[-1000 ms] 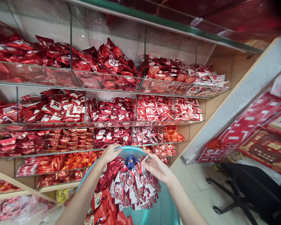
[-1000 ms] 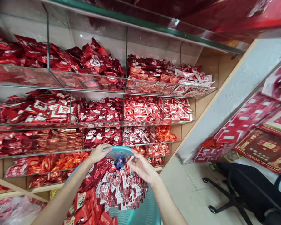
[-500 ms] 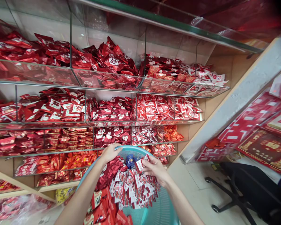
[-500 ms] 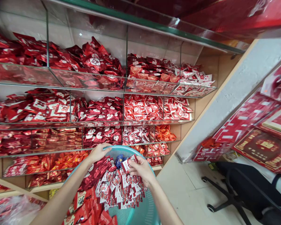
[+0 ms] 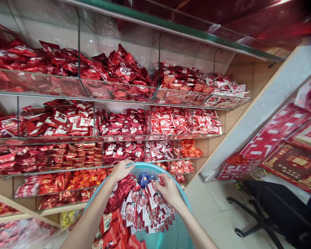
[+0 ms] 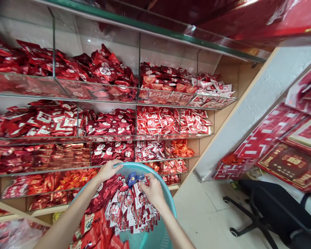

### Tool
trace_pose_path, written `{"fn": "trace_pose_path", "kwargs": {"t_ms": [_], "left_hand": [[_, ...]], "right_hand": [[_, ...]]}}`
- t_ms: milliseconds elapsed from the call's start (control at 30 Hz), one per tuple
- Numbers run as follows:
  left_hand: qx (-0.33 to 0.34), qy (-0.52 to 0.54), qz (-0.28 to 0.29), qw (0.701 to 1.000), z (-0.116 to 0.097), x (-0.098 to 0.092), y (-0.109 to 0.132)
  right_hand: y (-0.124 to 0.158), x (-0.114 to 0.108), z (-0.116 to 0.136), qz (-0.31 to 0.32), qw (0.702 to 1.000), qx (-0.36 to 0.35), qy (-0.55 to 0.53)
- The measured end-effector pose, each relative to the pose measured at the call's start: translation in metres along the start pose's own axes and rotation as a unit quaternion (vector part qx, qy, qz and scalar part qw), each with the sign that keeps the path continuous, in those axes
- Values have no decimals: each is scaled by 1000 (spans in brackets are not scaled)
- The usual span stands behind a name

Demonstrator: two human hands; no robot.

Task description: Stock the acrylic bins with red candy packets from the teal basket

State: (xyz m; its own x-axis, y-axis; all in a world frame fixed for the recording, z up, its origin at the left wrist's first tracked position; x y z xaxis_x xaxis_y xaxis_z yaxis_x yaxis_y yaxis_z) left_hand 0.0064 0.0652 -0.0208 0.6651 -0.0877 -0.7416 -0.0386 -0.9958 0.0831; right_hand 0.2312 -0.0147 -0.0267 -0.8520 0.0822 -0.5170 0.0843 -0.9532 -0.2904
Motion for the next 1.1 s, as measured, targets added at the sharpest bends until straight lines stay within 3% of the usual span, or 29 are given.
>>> {"fn": "trace_pose_path", "kwargs": {"t_ms": [467,867,1100], "left_hand": [[7,-1,-7,1000,4,3,-2],[5,-1,1,1000,4,3,-3],[15,-11,-1,1000,3,3,-3]], "right_hand": [[11,13,16,84,989,-11,123],[13,9,26,96,954,-3,285],[17,12,25,100,947,-17,306]]}}
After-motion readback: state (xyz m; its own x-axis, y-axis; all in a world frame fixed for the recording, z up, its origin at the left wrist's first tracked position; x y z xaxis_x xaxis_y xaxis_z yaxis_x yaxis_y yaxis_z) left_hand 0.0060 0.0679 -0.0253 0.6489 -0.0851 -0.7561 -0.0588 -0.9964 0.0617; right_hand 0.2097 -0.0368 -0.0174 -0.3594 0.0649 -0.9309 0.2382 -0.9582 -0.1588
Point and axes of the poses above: each hand's wrist, its own y-axis away from the middle knuckle, its own x-axis out of the palm, z = x × y, the point moved 7 cm from there along -y, towards the middle knuckle, and after that the axes turned 13 degrees about -x, right-handed, at the moved point
